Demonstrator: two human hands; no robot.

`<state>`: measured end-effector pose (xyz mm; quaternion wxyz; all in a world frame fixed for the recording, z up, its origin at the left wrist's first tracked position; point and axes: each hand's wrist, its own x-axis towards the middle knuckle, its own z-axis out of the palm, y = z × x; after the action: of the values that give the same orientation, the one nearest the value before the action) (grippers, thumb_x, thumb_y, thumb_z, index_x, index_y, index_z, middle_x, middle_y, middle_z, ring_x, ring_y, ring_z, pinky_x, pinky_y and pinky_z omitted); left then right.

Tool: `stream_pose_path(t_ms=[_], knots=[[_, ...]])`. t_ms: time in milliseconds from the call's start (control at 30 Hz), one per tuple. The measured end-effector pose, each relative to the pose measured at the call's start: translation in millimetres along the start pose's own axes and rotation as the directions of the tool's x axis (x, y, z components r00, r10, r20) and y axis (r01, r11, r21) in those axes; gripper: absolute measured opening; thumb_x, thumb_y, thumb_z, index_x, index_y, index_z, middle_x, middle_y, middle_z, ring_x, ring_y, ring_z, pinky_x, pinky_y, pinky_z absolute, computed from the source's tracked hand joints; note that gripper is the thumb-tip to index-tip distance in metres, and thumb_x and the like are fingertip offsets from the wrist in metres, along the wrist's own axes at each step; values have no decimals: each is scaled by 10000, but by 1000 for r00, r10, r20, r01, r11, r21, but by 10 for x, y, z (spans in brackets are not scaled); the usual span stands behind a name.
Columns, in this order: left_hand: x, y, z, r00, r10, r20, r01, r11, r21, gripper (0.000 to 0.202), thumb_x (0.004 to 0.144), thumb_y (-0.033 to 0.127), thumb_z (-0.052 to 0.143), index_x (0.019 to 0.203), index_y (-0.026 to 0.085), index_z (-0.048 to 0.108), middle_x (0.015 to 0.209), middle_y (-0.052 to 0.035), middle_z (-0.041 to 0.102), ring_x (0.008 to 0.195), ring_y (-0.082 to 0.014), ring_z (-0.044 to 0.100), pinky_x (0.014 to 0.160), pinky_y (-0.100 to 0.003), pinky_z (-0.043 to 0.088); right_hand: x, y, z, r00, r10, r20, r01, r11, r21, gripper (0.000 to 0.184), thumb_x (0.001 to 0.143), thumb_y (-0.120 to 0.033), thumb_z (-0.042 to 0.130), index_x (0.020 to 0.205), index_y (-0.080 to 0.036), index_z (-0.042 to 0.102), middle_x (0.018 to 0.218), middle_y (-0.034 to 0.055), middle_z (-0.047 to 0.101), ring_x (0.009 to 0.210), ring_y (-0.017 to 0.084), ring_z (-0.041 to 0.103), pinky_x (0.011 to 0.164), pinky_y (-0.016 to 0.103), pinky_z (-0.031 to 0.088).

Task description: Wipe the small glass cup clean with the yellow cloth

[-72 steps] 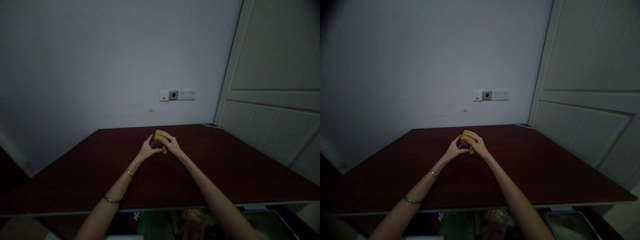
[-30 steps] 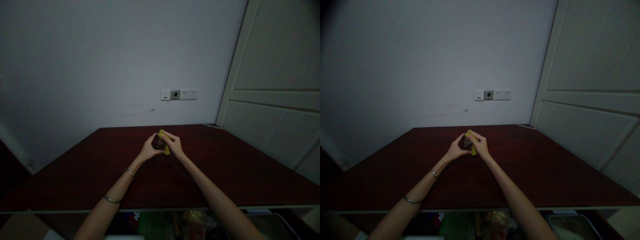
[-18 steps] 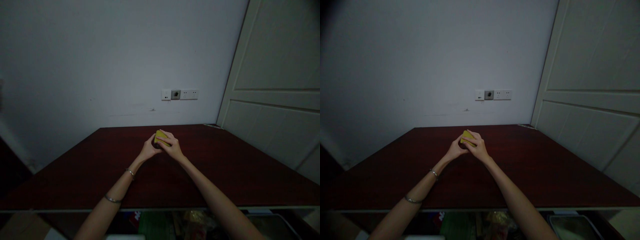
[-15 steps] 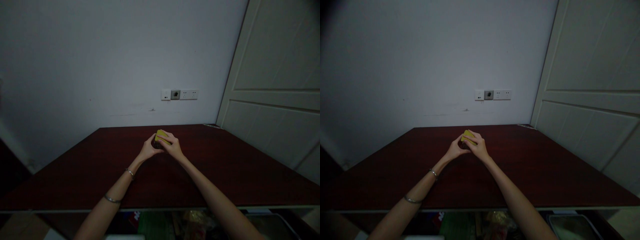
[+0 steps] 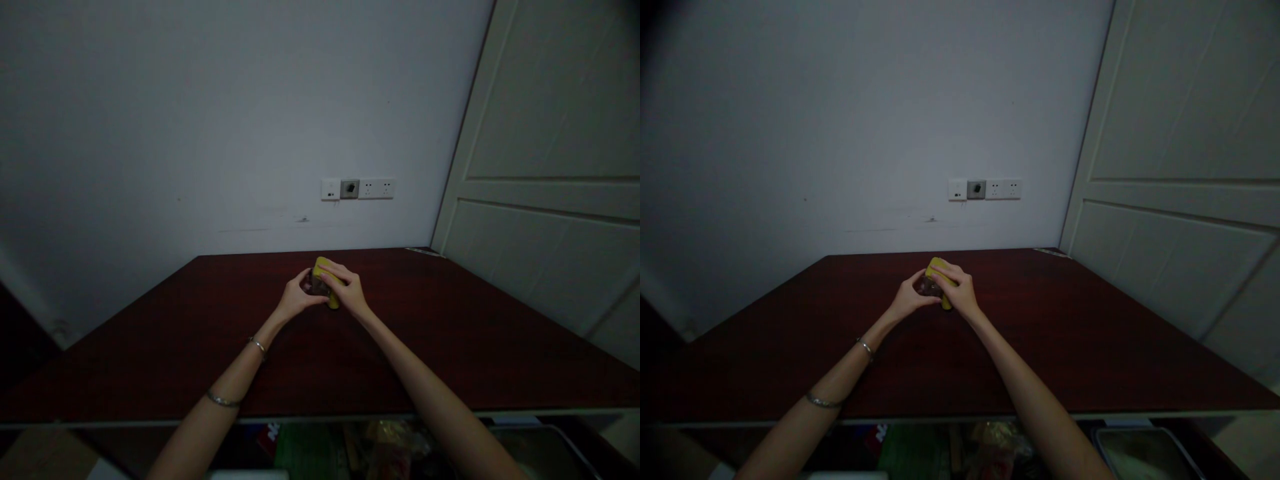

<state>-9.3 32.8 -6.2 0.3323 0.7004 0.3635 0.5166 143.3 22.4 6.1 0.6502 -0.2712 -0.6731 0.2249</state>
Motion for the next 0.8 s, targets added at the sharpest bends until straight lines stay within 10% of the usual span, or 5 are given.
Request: stream_pose_path(t_ms=[167,400,800], knots=[[23,-28,18,999,-40,20,43,981,-189,754,458,224,818,1137,93,517,1024,-116,633,875,-204,613,827,-357,487,-6,-10,-4,999,-35,3,35,999,-2,238,734,-295,633,968,-290,678,1158,21,615,1115,220,538,985,394,394],[-20,66,37,992,-125,35,129,930,-345,777,395,157,830,1108,82,532,1026,-127,643,871,-218,633,852,-384,482,61,-19,1,968,246,-52,-233,955,184,348,696,-385,648,986,-195,677,1064,57,659,1036,259,593,943,416,434],[-7,43,14,995,-85,58,101,928,-360,653,478,233,807,1073,108,572,1075,-109,643,951,-241,616,868,-371,476,43,-5,0,993,114,2,-113,981,154,307,701,-379,650,975,-244,681,1170,45,603,1130,246,530,1007,413,372]])
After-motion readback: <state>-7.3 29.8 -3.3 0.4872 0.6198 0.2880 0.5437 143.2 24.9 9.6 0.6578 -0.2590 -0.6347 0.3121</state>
